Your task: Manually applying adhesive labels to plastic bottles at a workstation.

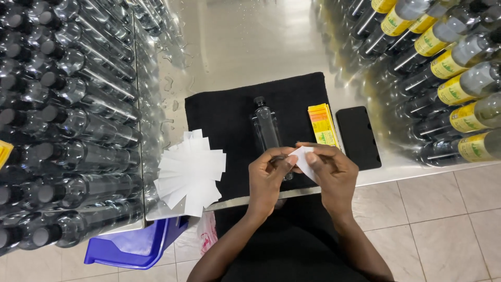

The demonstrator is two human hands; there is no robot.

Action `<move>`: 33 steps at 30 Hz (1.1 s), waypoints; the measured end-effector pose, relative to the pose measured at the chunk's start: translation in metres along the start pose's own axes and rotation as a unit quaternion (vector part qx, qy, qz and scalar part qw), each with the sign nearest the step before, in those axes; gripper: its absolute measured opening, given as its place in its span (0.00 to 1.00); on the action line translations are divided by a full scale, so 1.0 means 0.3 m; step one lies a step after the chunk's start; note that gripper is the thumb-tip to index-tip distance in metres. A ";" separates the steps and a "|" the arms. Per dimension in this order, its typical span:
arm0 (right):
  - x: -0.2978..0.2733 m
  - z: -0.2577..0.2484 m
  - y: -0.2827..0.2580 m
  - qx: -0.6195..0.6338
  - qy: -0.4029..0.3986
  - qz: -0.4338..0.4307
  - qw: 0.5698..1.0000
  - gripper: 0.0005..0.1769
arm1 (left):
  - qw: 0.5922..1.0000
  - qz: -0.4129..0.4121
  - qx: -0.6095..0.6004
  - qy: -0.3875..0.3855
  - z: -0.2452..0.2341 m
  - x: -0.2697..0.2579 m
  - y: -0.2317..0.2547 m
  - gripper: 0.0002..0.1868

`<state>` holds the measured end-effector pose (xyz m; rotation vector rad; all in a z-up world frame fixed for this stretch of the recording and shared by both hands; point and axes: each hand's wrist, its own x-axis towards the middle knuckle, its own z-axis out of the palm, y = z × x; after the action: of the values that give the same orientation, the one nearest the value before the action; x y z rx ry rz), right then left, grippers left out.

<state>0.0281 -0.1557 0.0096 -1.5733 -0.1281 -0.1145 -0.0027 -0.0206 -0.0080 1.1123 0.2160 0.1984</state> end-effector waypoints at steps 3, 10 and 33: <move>0.002 -0.010 0.036 0.067 0.039 -0.010 0.997 0.07 | 1.000 0.001 0.019 0.013 -0.025 0.007 -0.005 0.14; -0.119 -0.170 0.169 -0.017 0.043 0.141 0.989 0.12 | 0.984 0.062 0.025 0.163 -0.092 0.094 0.115 0.21; 0.024 -0.102 -0.039 -0.068 0.077 -0.053 0.993 0.11 | 0.928 0.276 0.248 0.015 -0.047 -0.063 0.043 0.07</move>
<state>0.0335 -0.1862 0.0224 -1.6876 -0.0856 -0.3330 -0.0255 -0.0080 -0.0010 1.6616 -0.0345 0.6926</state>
